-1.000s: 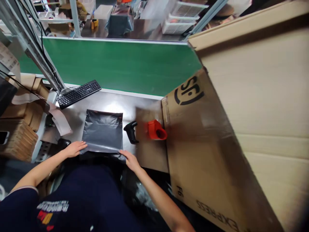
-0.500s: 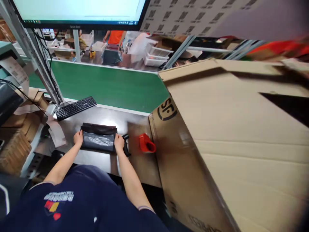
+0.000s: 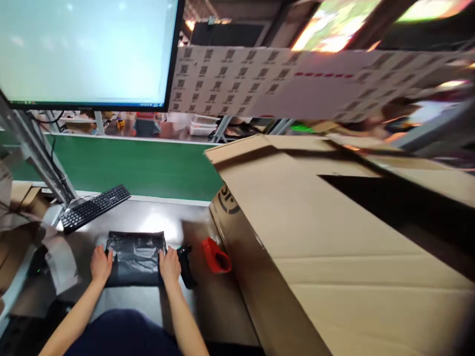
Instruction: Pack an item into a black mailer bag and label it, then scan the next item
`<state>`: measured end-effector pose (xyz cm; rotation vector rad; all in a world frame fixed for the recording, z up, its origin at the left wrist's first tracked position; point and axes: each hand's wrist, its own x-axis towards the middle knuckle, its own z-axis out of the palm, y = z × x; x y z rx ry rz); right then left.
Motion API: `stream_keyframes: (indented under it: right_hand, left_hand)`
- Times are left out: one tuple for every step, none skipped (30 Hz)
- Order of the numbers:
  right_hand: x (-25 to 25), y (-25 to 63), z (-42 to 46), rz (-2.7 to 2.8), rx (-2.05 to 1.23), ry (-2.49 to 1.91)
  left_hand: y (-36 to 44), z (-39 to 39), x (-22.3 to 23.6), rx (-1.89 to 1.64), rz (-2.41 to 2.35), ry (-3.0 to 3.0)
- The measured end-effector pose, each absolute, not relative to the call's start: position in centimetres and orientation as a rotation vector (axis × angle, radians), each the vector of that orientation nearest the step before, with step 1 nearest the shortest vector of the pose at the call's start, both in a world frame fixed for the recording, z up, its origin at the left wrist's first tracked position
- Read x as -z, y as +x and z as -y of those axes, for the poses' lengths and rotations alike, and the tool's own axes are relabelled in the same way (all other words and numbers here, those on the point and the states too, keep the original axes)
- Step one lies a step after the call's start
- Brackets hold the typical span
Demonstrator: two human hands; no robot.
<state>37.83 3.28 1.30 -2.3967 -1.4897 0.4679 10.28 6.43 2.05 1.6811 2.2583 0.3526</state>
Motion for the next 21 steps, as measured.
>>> stream_keyframes:
  right_hand:
    - [-0.9,37.2,-3.3,1.59,-0.408,-2.311]
    - [-0.5,36.3,-3.5,1.71,-0.379,-2.204]
    - [-0.1,35.5,-3.8,1.834,-0.394,-2.09]
    - [0.2,34.6,-4.2,1.931,-0.446,-1.988]
    - [0.6,34.0,-4.5,1.993,-0.51,-1.915]
    - [1.0,33.5,-4.8,2.015,-0.573,-1.883]
    - [1.3,33.3,-5.0,2.009,-0.623,-1.885]
    - [1.7,33.4,-5.0,1.986,-0.652,-1.905]
    - [2.2,33.7,-5.0,1.956,-0.664,-1.936]
    - [2.6,34.1,-4.9,1.92,-0.665,-1.974]
    - [3.1,34.6,-4.8,1.871,-0.658,-2.02]
    - [3.5,35.1,-4.8,1.801,-0.65,-2.077]
    - [3.8,35.6,-4.9,1.715,-0.646,-2.136]
    - [4.0,35.9,-5.1,1.63,-0.65,-2.182]
    - [4.2,36.2,-5.3,1.559,-0.66,-2.207]
    - [4.2,36.4,-5.4,1.513,-0.682,-2.213]
    - [4.1,36.5,-5.4,1.492,-0.711,-2.207]
    - [4.0,36.6,-5.2,1.48,-0.734,-2.195]
    - [3.8,36.7,-4.8,1.465,-0.743,-2.177]
    - [3.8,36.9,-4.1,1.446,-0.735,-2.148]
    - [3.9,37.3,-3.3,1.409,-0.703,-2.113]
  left_hand:
    - [11.1,-6.5,-1.5,-0.376,-2.207,1.889]
    - [12.1,-6.7,-0.9,-0.371,-2.106,2.105]
    - [13.3,-6.9,-0.4,-0.328,-1.963,2.291]
    - [14.6,-7.1,0.0,-0.257,-1.819,2.41]
    - [15.9,-7.2,0.4,-0.175,-1.708,2.469]
    - [16.9,-7.4,0.7,-0.099,-1.647,2.484]
    - [17.5,-7.5,1.0,-0.041,-1.641,2.47]
    - [17.8,-7.6,1.3,-0.004,-1.673,2.44]
    - [17.6,-7.7,1.7,0.017,-1.73,2.396]
    - [17.2,-7.8,2.0,0.022,-1.791,2.346]
    - [16.6,-7.8,2.5,0.017,-1.837,2.3]
    - [15.8,-7.8,2.9,0.007,-1.87,2.259]
    - [15.2,-7.8,3.3,-0.005,-1.9,2.22]
    - [14.6,-7.7,3.6,-0.013,-1.932,2.176]
    - [14.2,-7.6,3.7,-0.019,-1.971,2.13]
    - [14.0,-7.3,3.5,-0.024,-2.02,2.078]
    - [14.0,-7.0,3.1,-0.023,-2.08,2.016]
    - [14.0,-6.7,2.2,-0.022,-2.144,1.951]
    - [14.1,-6.7,0.8,-0.034,-2.192,1.91]
    - [14.0,-7.1,-1.1,-0.063,-2.217,1.905]
    - [13.7,-7.9,-3.4,-0.113,-2.241,1.922]
